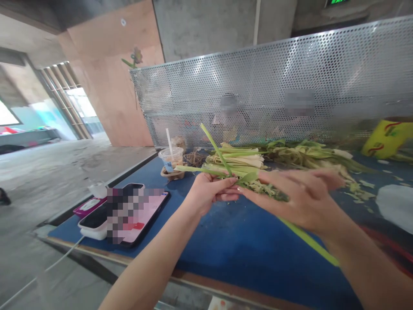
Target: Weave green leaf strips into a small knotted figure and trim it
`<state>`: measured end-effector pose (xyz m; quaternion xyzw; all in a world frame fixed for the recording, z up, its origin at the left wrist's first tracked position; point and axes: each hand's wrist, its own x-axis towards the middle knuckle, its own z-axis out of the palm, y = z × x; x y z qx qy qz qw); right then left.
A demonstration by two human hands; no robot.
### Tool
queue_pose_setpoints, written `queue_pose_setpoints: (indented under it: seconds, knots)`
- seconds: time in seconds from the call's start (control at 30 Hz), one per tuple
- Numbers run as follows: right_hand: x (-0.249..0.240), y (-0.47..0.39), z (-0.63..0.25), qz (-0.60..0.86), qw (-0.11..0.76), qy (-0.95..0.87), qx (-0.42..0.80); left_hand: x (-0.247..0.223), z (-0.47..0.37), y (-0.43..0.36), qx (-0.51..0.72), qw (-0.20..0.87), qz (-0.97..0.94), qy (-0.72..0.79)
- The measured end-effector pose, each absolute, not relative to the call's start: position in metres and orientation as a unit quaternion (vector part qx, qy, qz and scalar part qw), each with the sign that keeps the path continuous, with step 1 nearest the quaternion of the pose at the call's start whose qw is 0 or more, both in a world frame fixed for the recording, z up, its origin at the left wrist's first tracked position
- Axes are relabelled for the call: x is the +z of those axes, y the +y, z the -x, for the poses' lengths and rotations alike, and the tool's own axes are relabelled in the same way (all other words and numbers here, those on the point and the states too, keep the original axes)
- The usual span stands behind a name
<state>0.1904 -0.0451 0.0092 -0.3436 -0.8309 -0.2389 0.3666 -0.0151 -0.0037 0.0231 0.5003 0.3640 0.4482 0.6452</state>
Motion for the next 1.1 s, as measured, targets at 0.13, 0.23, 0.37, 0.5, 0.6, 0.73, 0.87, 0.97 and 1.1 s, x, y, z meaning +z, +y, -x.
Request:
queue_pose_setpoints:
  seconds: [0.13,0.23,0.37,0.5,0.6,0.73,0.87,0.97,1.1]
  knots:
    - [0.015,-0.048,-0.181,0.256,0.308,-0.856,-0.327,0.023,0.015,-0.006,0.447,0.609,-0.542,0.367]
    - [0.018,-0.043,-0.174,0.280,0.364,-0.846,-0.271,0.022,0.013,-0.010,0.431,0.599,-0.568,0.365]
    - [0.020,-0.039,-0.170,0.325,0.424,-0.815,-0.226,0.020,0.008,-0.014,0.379,0.612,-0.597,0.353]
    - [0.022,-0.038,-0.166,0.379,0.346,-0.814,-0.272,0.018,0.004,-0.018,0.344,0.603,-0.622,0.362]
    - [0.022,-0.037,-0.165,0.423,0.329,-0.799,-0.272,0.018,0.005,-0.020,0.334,0.602,-0.639,0.344]
    - [0.020,-0.038,-0.169,0.450,0.396,-0.795,-0.092,0.019,0.007,-0.022,0.316,0.614,-0.652,0.313]
    - [0.021,-0.042,-0.170,0.453,0.473,-0.756,-0.003,0.021,0.008,-0.023,0.307,0.647,-0.638,0.283]
    - [0.021,-0.044,-0.168,0.463,0.499,-0.729,-0.070,0.023,0.008,-0.023,0.316,0.658,-0.629,0.267]
    - [0.018,-0.043,-0.165,0.436,0.471,-0.745,-0.180,0.023,0.009,-0.023,0.311,0.653,-0.637,0.267]
